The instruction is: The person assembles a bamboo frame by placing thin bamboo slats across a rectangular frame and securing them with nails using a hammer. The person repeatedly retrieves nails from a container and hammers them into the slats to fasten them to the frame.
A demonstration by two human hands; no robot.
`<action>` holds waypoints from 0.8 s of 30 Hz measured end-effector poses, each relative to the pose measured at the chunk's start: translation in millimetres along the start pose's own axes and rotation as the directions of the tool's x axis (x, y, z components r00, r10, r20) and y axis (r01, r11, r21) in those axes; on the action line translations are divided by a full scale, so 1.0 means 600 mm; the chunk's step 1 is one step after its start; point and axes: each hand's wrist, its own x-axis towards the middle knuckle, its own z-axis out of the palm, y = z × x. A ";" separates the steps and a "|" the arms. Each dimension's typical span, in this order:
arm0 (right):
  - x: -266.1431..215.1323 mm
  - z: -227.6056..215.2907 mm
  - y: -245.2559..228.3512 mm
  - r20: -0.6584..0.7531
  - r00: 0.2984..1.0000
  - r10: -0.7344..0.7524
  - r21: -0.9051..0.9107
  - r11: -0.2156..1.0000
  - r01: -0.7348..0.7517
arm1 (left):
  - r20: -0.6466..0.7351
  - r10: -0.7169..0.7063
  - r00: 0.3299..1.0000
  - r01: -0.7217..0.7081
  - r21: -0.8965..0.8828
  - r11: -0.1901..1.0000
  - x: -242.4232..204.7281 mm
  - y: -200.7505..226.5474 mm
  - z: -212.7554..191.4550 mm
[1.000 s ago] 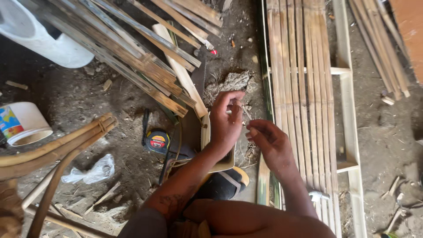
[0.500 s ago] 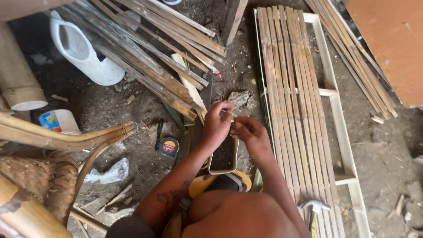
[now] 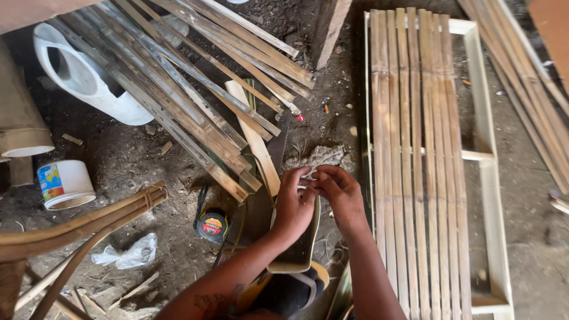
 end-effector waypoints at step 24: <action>0.155 -0.005 0.107 0.028 0.994 0.102 0.136 0.985 -0.105 | 0.079 0.118 0.990 -0.137 0.310 0.941 0.054 -0.081 -0.020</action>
